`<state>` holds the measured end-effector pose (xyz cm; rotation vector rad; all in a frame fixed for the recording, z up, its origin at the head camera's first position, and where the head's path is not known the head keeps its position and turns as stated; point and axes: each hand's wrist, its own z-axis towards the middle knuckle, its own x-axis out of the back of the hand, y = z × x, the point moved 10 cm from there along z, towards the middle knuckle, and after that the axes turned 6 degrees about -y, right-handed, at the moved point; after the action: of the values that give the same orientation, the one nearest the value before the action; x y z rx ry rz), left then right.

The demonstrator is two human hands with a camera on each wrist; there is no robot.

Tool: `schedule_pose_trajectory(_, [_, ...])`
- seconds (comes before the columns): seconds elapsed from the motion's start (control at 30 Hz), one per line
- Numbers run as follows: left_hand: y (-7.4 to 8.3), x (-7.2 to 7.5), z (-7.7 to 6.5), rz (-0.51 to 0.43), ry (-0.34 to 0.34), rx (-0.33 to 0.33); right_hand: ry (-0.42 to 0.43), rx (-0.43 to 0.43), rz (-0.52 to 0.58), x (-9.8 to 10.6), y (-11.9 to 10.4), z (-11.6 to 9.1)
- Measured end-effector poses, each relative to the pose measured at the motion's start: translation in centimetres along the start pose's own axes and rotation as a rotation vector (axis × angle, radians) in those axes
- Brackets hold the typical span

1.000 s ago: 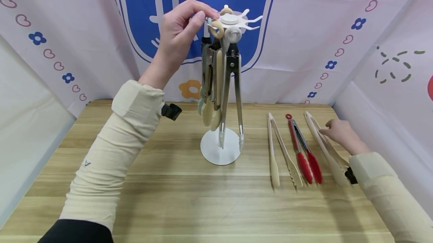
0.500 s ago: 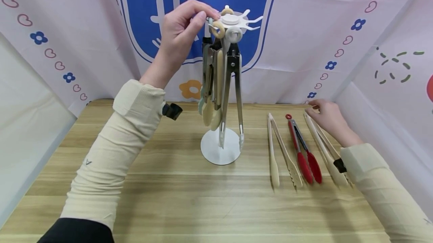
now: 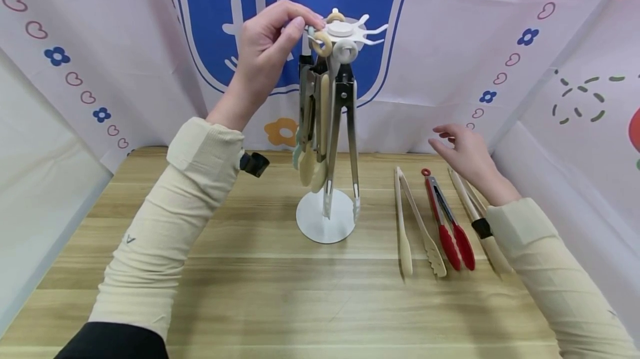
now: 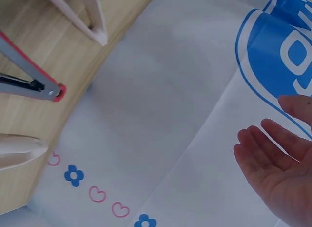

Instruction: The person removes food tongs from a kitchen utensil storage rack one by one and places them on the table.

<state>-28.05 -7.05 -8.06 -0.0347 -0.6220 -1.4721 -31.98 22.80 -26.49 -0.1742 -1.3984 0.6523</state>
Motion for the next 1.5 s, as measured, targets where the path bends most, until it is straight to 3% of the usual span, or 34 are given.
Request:
schedule_pose_trajectory(0.67, [-0.1,0.1,0.0,-0.007,0.008,-0.001,0.128,0.085,0.095,2.4,-5.8,2.8])
schedule_pose_trajectory(1.13, [-0.1,-0.1,-0.1,-0.018,0.002,-0.002,0.276,0.227,0.095,6.1,-11.0,3.6])
schedule_pose_trajectory(1.5, [0.0,0.0,0.0,-0.013,0.009,-0.004,0.354,0.263,0.132,9.0,-14.7,3.4])
